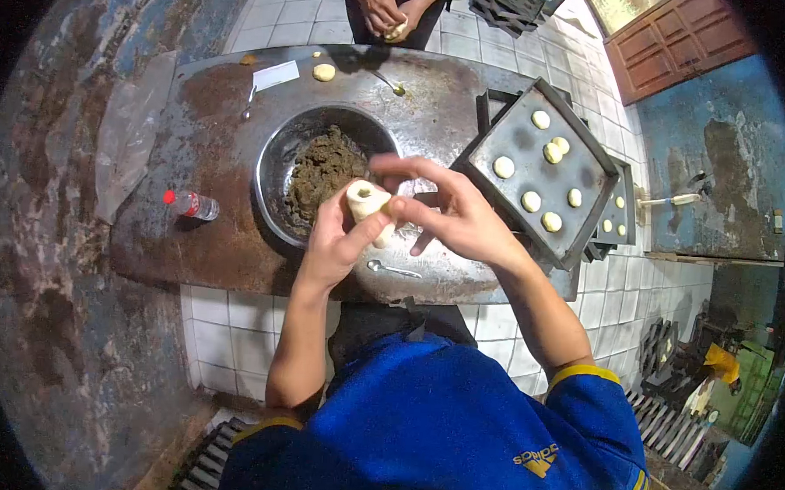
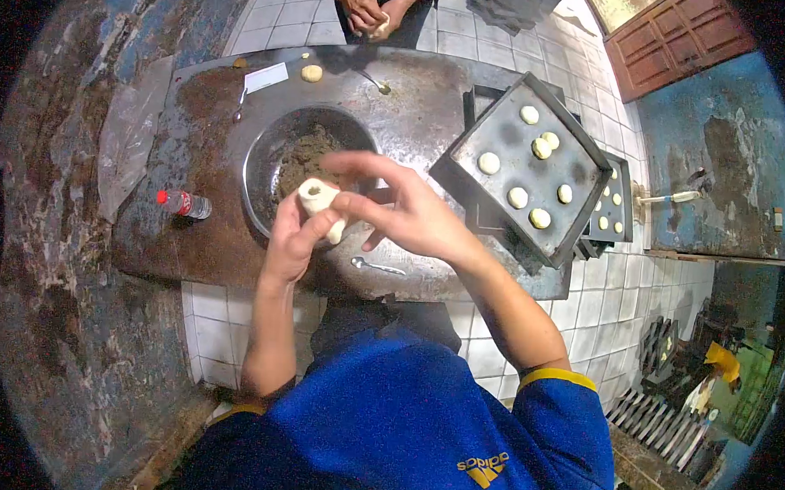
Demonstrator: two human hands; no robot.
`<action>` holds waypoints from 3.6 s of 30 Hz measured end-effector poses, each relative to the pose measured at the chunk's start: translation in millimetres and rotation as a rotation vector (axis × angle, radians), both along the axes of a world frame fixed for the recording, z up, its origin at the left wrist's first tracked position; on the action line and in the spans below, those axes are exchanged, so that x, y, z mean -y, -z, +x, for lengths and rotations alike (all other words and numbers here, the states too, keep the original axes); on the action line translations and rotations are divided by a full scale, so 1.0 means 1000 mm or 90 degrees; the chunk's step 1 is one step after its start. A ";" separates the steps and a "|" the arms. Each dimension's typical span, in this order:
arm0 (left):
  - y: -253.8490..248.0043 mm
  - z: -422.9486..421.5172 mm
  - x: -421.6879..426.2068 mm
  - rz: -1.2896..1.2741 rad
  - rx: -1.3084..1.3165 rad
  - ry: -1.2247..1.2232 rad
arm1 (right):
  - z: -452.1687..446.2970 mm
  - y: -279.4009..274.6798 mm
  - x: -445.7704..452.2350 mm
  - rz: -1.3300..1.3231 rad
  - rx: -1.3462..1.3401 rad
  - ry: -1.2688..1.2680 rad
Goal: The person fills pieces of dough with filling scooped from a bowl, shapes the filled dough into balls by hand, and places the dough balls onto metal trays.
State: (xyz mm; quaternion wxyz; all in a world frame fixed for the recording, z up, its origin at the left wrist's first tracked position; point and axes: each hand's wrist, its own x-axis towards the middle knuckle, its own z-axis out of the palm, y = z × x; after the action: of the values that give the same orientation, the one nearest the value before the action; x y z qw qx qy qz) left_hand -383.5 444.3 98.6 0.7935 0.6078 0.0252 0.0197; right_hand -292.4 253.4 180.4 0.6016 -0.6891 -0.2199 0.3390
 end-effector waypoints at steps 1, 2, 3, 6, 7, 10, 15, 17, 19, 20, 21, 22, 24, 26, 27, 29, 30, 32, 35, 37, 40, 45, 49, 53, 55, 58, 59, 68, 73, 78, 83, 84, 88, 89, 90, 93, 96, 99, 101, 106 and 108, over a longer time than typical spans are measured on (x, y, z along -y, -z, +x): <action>0.003 -0.001 0.001 0.000 0.001 0.003 | -0.001 -0.006 0.002 -0.018 0.054 -0.004; 0.007 -0.001 0.003 -0.037 -0.025 0.000 | -0.003 -0.012 0.003 -0.080 0.314 -0.048; 0.006 -0.001 0.006 -0.074 -0.054 -0.003 | -0.002 -0.012 0.002 -0.081 0.314 -0.047; -0.003 0.002 0.019 -0.131 -0.120 -0.027 | 0.004 -0.004 -0.006 -0.083 0.671 -0.126; -0.007 0.003 0.020 -0.150 -0.198 -0.037 | 0.009 -0.001 -0.003 -0.083 0.671 -0.122; -0.015 0.011 0.010 -0.335 -0.194 0.040 | 0.018 -0.008 0.005 -0.012 0.413 -0.052; -0.018 0.019 0.025 -0.106 -0.114 0.093 | 0.027 0.009 0.025 0.044 0.363 0.043; -0.021 0.027 0.039 0.017 -0.047 0.085 | 0.026 0.002 0.033 -0.003 0.143 0.073; -0.026 0.031 0.051 -0.078 -0.072 -0.013 | 0.024 -0.007 0.042 0.010 0.007 0.070; -0.017 0.033 0.051 -0.122 -0.101 0.004 | 0.023 -0.007 0.046 -0.003 0.216 0.089; -0.018 0.037 0.060 -0.121 -0.101 0.003 | 0.026 -0.003 0.051 0.002 0.323 0.087; -0.020 0.042 0.072 -0.139 -0.111 -0.017 | 0.030 0.002 0.056 0.002 0.435 0.094; -0.023 0.046 0.085 -0.172 -0.222 -0.016 | 0.040 0.014 0.068 0.015 0.550 0.071; -0.041 0.058 0.094 -0.218 -0.232 0.011 | 0.049 0.027 0.084 0.058 0.505 0.069; -0.051 0.065 0.100 -0.267 -0.239 0.036 | 0.052 0.033 0.093 0.062 0.506 0.072; -0.058 0.073 0.115 -0.368 -0.223 0.041 | 0.059 0.045 0.113 0.025 0.355 0.149; -0.067 0.079 0.131 -0.232 -0.169 -0.017 | 0.060 0.048 0.119 0.093 0.205 0.186; -0.059 0.095 0.159 -0.055 -0.060 -0.129 | 0.054 0.047 0.131 0.202 -0.072 0.223; -0.071 0.119 0.183 0.220 0.051 -0.113 | 0.046 0.061 0.153 0.406 -0.451 0.220; -0.079 0.135 0.217 0.120 0.083 -0.082 | 0.041 0.067 0.161 0.520 -0.378 0.260; -0.073 0.151 0.273 -0.096 0.046 -0.013 | 0.049 0.068 0.173 0.496 -0.148 0.452; -0.054 0.174 0.338 -0.047 0.245 -0.006 | 0.072 0.067 0.238 0.456 0.036 0.496; -0.045 0.175 0.347 -0.134 0.122 -0.068 | 0.098 0.019 0.335 0.128 0.018 0.007; 0.007 0.181 0.378 -0.034 0.017 0.010 | 0.108 0.033 0.380 -0.039 0.146 0.218; 0.039 0.178 0.396 -0.008 -0.037 0.103 | 0.113 0.041 0.383 -0.009 0.128 0.235; 0.082 0.192 0.408 0.116 -0.007 0.182 | 0.121 0.069 0.400 -0.104 0.191 0.225; 0.092 0.198 0.412 0.163 0.007 0.215 | 0.124 0.078 0.406 -0.112 0.186 0.224; 0.098 0.259 0.449 0.309 -0.027 0.273 | 0.207 0.184 0.515 -0.216 0.135 0.423; 0.141 0.224 0.420 0.321 -0.088 0.233 | 0.295 0.297 0.591 -0.445 0.247 0.389; 0.155 0.178 0.370 0.311 -0.256 0.104 | 0.311 0.353 0.578 -0.739 0.567 0.111; 0.157 0.155 0.349 0.338 -0.327 0.031 | 0.311 0.378 0.576 -0.728 0.583 0.133; 0.159 0.155 0.349 0.281 -0.341 0.014 | 0.321 0.390 0.585 -0.651 0.461 0.178; 0.175 0.152 0.354 0.271 -0.254 0.030 | 0.314 0.347 0.577 -0.407 0.375 0.258; 0.177 0.153 0.359 0.230 -0.243 0.026 | 0.294 0.307 0.556 -0.385 0.464 0.212; 0.168 0.157 0.366 0.214 -0.254 0.017 | 0.273 0.278 0.533 -0.403 0.365 0.129; 0.170 0.157 0.374 0.158 -0.291 0.027 | 0.198 0.256 0.489 -0.361 0.332 -0.131; 0.178 0.156 0.381 0.219 -0.240 0.031 | 0.151 0.273 0.473 -0.444 0.477 -0.130; 0.182 0.153 0.379 0.225 -0.222 0.044 | 0.138 0.288 0.468 -0.482 0.525 -0.042; 0.174 0.153 0.379 0.222 -0.223 0.048 | 0.141 0.299 0.468 -0.504 0.530 -0.032; 0.172 0.155 0.369 0.006 -0.260 0.101 | 0.186 0.267 0.461 -0.491 0.065 -0.009; 0.174 0.160 0.376 -0.034 -0.311 0.055 | 0.178 0.246 0.441 -0.294 -0.105 0.065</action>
State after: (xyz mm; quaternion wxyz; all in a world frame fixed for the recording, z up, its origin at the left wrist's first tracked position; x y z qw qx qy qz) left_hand -223.0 68.6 -75.6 0.7799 0.5736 0.1904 -0.1626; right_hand -114.7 -187.2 -65.3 0.4605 -0.7883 -0.0518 0.4047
